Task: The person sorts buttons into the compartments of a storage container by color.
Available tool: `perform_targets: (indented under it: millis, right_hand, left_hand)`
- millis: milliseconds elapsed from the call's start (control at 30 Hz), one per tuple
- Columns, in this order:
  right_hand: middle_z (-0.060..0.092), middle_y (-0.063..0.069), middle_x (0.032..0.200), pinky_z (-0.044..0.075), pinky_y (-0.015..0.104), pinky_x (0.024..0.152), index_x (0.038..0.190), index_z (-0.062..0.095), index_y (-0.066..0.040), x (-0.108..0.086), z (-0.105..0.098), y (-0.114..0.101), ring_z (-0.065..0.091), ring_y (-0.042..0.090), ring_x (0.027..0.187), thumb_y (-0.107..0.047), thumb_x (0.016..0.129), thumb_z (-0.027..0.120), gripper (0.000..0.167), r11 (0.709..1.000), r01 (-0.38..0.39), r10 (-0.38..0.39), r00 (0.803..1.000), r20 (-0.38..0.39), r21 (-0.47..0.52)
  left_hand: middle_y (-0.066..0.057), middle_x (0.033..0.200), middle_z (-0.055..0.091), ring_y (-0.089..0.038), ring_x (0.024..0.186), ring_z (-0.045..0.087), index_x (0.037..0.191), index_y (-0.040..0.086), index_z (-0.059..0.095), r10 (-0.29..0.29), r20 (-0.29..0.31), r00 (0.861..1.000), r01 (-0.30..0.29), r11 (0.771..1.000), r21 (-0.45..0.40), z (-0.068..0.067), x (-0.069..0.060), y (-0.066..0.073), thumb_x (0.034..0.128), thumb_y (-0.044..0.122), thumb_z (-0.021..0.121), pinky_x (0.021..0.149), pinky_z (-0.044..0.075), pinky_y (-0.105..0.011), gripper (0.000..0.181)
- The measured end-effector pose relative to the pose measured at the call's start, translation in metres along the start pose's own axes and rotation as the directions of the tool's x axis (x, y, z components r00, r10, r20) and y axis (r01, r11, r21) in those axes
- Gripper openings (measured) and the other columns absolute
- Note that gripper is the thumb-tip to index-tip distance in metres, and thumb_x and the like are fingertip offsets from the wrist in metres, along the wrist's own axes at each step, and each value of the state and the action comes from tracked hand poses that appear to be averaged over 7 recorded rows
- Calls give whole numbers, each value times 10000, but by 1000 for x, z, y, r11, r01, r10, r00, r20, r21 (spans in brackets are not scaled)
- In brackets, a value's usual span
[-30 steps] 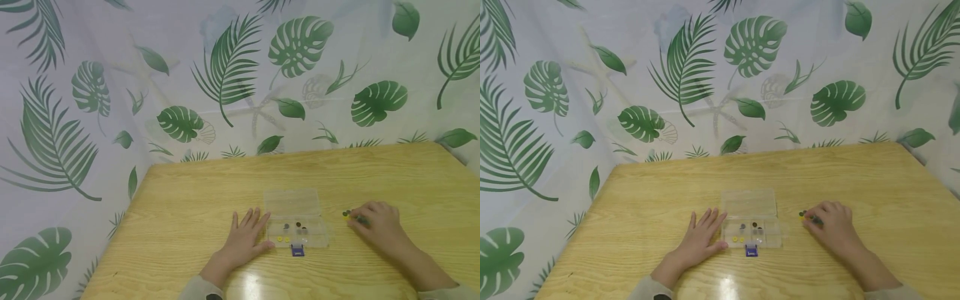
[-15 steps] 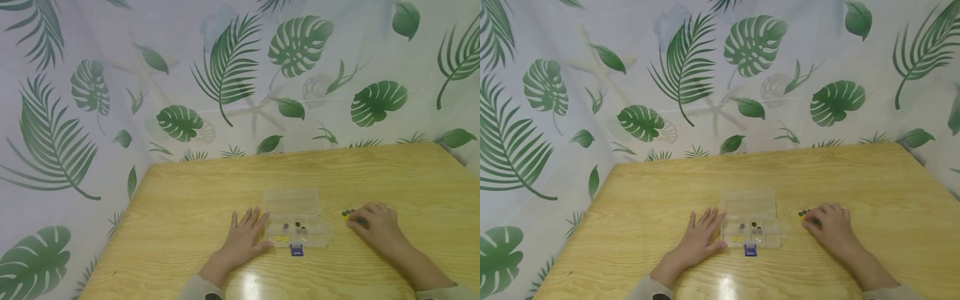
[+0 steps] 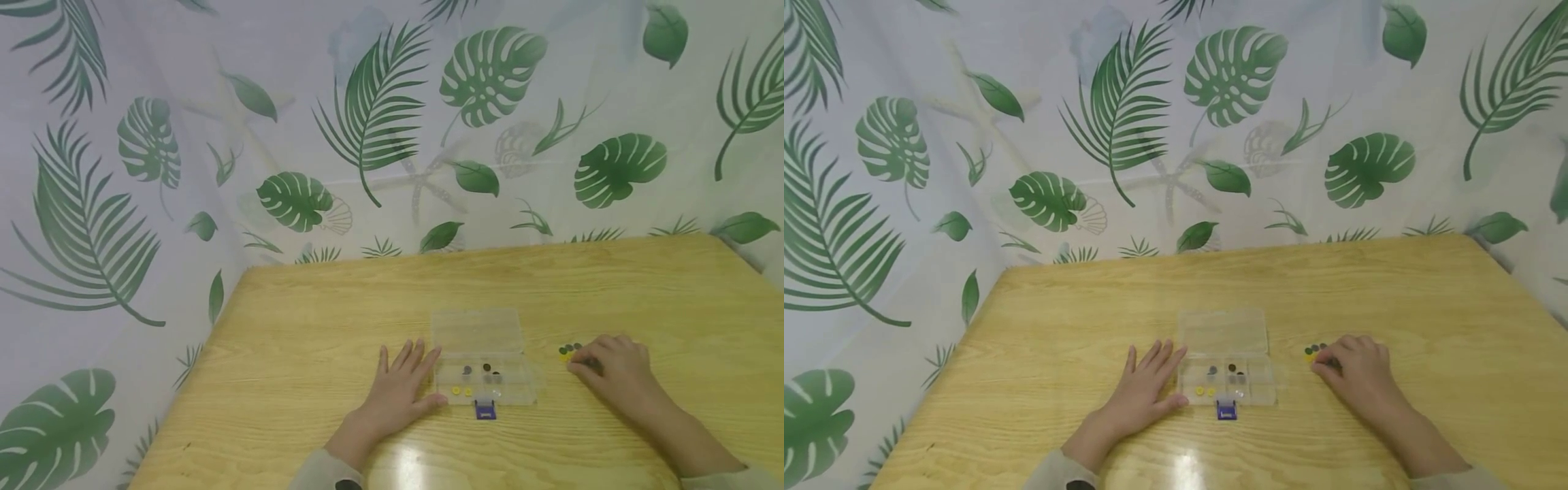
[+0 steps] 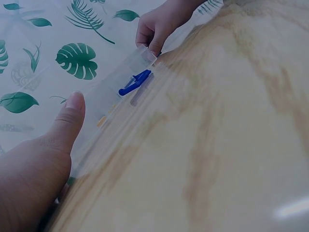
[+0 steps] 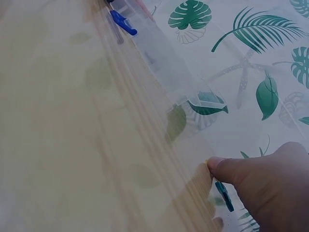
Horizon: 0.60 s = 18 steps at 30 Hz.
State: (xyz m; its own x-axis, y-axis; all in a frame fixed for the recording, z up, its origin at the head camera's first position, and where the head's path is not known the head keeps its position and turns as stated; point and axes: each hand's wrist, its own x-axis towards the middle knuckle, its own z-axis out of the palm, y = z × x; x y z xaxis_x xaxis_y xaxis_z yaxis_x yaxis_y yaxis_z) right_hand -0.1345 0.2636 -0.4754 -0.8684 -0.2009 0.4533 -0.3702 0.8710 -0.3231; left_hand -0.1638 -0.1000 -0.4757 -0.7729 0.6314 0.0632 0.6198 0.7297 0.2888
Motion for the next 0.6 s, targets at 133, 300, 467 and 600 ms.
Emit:
perform_targets:
  millis: [133,300,467,600]
  right_hand:
    - [636,30,838,328,520,743,835,693,-105,0,-2,-3,547,343,871,-181,791,742,101,1000,-18,18,999,43,-17]
    - [626,35,861,310,511,762,863,677,-94,-1,-2,-6,529,348,897,-169,822,715,94,1000,-6,6,998,67,-13]
    - [613,12,870,305,495,763,874,671,-106,-1,-2,-8,519,322,902,-184,830,713,99,1000,15,-15,999,51,1]
    - [621,11,875,313,504,762,857,664,-142,1,-3,-12,529,334,908,-187,812,727,89,999,48,-49,999,19,21]
  left_hand:
    - [-130,1572,159,-323,1451,116,1531,246,120,3,2,1000,-3,1000,7,0,1,0,898,690,230,1094,10,-660,781]
    - [-138,1570,159,-332,1448,124,1531,238,120,6,6,1000,-6,1000,10,0,0,0,904,679,240,1091,18,-666,776]
    - [-140,1569,163,-332,1447,126,1531,239,117,7,3,1000,-7,1000,8,-2,0,1,910,666,262,1092,19,-664,768]
    - [-146,1567,168,-338,1447,126,1530,229,129,10,-1,1000,-10,1000,0,-2,0,2,915,656,278,1090,17,-669,764]
